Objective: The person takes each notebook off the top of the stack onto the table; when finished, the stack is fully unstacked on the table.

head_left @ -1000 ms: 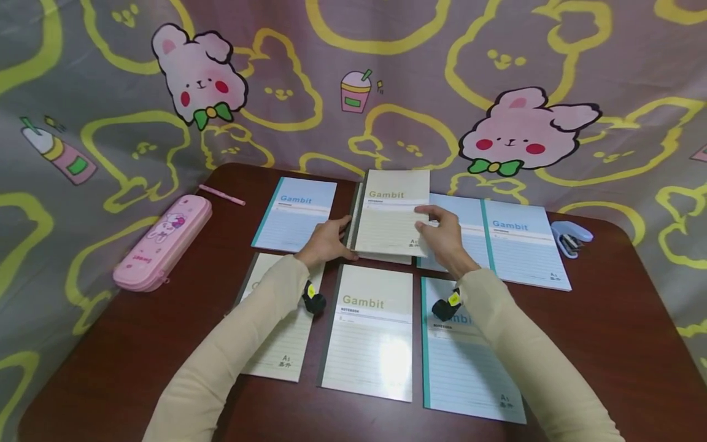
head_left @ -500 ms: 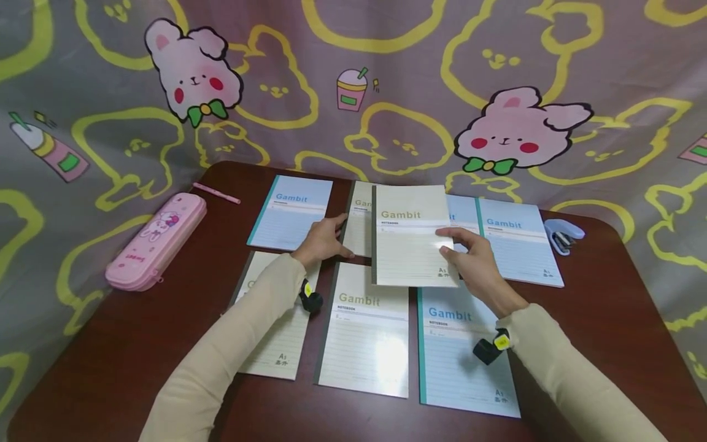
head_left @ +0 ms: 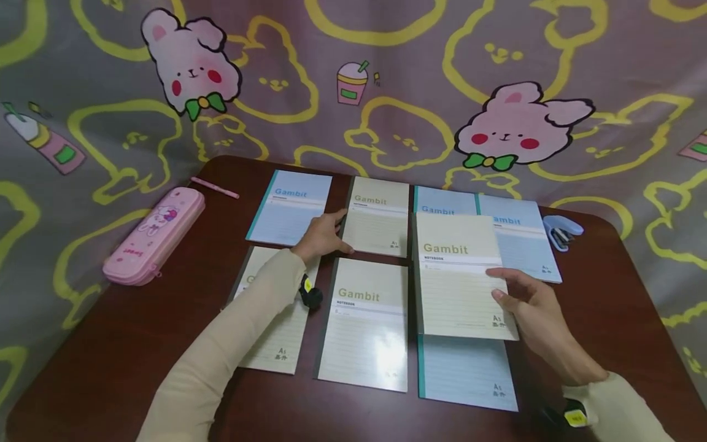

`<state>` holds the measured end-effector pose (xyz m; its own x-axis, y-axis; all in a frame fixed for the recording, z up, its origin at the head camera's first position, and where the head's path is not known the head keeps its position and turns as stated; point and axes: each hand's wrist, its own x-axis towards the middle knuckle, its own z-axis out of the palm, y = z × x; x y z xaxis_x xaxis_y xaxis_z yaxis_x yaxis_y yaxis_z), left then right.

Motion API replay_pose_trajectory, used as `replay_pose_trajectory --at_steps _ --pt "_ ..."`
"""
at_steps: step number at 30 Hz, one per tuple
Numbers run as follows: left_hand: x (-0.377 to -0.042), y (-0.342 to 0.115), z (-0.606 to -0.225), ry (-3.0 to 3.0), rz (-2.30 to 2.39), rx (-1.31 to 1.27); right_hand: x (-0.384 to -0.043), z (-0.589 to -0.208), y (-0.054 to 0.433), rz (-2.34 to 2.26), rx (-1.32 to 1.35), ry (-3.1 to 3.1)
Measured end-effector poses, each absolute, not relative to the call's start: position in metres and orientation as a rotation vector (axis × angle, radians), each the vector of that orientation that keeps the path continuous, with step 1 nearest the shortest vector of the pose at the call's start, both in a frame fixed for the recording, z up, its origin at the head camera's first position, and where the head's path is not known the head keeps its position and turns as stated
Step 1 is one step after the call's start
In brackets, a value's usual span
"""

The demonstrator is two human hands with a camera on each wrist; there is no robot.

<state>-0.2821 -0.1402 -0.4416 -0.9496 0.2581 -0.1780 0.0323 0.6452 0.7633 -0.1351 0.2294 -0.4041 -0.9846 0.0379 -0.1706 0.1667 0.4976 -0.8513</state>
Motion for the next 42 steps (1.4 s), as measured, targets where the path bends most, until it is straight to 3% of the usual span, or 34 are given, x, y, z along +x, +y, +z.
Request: replay_pose_trajectory --at_steps 21,28,35,42 --pt "-0.280 -0.141 -0.441 2.561 1.214 0.226 -0.059 -0.399 0.316 -1.471 0.485 2.578" --pt "-0.281 -0.138 -0.439 2.552 1.215 0.234 -0.033 -0.407 0.343 -1.275 0.586 2.709" --pt "-0.281 -0.138 -0.440 2.549 1.229 0.231 -0.017 -0.411 0.365 -1.363 0.791 2.589" --pt "-0.281 -0.138 -0.441 2.531 1.243 0.234 -0.010 -0.422 0.383 -1.418 0.819 2.610"
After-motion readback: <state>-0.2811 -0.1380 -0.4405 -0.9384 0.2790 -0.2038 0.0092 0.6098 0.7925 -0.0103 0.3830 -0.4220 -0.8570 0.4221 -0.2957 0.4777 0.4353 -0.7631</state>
